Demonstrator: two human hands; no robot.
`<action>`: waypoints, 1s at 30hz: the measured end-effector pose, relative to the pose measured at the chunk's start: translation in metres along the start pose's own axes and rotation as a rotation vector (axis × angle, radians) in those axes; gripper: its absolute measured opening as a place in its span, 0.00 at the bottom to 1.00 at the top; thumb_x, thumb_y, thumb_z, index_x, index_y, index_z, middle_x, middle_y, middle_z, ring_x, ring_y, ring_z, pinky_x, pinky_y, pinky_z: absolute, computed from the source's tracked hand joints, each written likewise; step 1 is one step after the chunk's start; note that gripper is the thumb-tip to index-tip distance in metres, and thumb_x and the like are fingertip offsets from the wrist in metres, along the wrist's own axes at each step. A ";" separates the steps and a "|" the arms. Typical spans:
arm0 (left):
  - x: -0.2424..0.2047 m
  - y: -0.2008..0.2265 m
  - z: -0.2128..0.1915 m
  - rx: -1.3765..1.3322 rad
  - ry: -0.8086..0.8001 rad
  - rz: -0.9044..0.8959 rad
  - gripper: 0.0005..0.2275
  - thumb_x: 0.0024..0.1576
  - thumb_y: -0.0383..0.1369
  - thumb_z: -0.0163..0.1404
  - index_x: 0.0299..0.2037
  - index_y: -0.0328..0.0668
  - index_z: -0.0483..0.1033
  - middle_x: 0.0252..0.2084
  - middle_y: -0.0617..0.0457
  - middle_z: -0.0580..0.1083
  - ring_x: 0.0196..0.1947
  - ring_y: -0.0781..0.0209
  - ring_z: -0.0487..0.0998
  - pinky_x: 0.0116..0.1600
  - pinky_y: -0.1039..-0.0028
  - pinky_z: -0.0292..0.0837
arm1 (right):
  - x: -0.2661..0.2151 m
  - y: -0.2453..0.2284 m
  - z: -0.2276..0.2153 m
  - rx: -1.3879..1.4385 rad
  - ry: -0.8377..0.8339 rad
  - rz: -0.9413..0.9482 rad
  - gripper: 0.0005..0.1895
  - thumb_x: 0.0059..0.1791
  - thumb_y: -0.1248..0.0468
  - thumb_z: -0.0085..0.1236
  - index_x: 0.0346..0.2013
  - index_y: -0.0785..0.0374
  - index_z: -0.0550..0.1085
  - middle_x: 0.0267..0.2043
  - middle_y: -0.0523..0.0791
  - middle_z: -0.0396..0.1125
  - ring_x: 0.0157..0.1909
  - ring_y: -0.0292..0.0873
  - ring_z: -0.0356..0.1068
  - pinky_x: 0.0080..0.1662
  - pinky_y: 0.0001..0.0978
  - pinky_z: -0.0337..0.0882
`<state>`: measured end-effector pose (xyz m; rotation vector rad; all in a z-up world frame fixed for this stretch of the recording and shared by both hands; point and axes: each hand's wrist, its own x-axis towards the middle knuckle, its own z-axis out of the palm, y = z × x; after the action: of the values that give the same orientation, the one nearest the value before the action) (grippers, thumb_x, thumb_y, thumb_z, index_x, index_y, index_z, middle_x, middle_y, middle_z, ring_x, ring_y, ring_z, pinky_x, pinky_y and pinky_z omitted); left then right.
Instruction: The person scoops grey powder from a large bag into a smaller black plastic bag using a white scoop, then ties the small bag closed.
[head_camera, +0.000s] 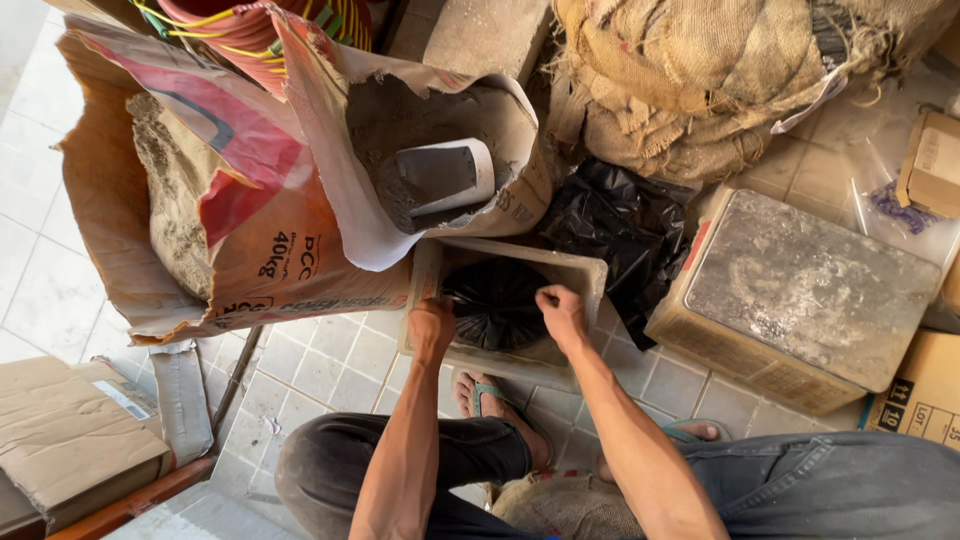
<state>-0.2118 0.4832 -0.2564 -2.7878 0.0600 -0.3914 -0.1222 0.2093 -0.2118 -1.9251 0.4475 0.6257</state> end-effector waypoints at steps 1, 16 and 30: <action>0.010 -0.007 -0.001 0.002 0.008 -0.004 0.16 0.68 0.34 0.46 0.27 0.40 0.79 0.19 0.43 0.68 0.18 0.45 0.73 0.23 0.58 0.69 | -0.002 0.000 0.001 0.000 0.002 -0.009 0.14 0.53 0.53 0.65 0.50 0.51 0.85 0.42 0.46 0.80 0.45 0.48 0.80 0.44 0.40 0.79; 0.123 0.007 -0.188 -1.009 -0.652 -0.321 0.11 0.61 0.44 0.57 0.34 0.48 0.85 0.27 0.48 0.81 0.35 0.40 0.85 0.44 0.56 0.80 | -0.064 -0.042 0.026 -0.028 -0.144 -0.585 0.04 0.54 0.64 0.64 0.40 0.54 0.84 0.37 0.46 0.78 0.42 0.50 0.79 0.46 0.38 0.78; 0.148 0.012 -0.188 -1.083 -0.591 -0.471 0.24 0.64 0.59 0.54 0.60 0.55 0.82 0.59 0.34 0.77 0.61 0.25 0.76 0.68 0.44 0.72 | -0.203 -0.189 -0.145 0.327 0.045 -0.863 0.20 0.57 0.60 0.60 0.20 0.56 0.75 0.24 0.39 0.65 0.25 0.40 0.65 0.35 0.28 0.70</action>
<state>-0.1205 0.4012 -0.0507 -3.8249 -0.7372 0.5769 -0.1446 0.1617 0.0968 -1.6083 -0.2561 -0.0586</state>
